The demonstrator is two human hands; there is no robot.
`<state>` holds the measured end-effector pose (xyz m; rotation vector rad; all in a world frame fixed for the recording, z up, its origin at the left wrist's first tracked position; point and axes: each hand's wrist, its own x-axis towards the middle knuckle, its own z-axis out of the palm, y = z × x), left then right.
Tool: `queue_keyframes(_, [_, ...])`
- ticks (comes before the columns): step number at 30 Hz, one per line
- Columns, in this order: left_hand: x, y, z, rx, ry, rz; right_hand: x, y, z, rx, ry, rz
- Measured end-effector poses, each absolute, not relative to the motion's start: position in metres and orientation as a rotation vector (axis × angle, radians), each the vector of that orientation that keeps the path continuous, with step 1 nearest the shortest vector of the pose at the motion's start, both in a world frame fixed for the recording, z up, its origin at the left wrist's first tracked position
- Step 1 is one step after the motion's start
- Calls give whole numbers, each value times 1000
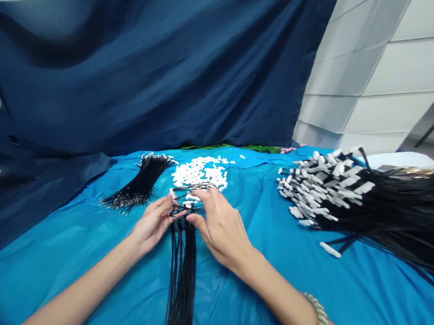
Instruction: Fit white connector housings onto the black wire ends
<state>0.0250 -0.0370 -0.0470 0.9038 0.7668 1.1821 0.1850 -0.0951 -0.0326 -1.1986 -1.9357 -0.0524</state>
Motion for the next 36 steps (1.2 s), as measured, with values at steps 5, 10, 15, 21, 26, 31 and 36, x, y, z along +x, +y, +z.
queue_keyframes(5, [26, -40, -46, 958, 750, 1159, 184, -95, -32, -1151, -1894, -105])
queue_keyframes(10, [27, -43, -44, 997, 728, 1157, 183, -95, -31, -1029, -1752, 66])
queue_keyframes(15, [28, -45, -44, 1008, 721, 1163, 180, -96, -30, -1047, -1689, 76])
queue_keyframes(21, [30, -48, -44, 1015, 720, 1157, 179, -96, -33, -1055, -1701, 42])
queue_keyframes(26, [32, -49, -43, 1011, 715, 1158, 178, -95, -34, -1060, -1711, 36])
queue_keyframes(31, [32, -49, -44, 1012, 720, 1160, 178, -95, -34, -1072, -1730, 30])
queue_keyframes(36, [31, -49, -45, 1023, 725, 1163, 179, -95, -33, -1099, -1758, 20])
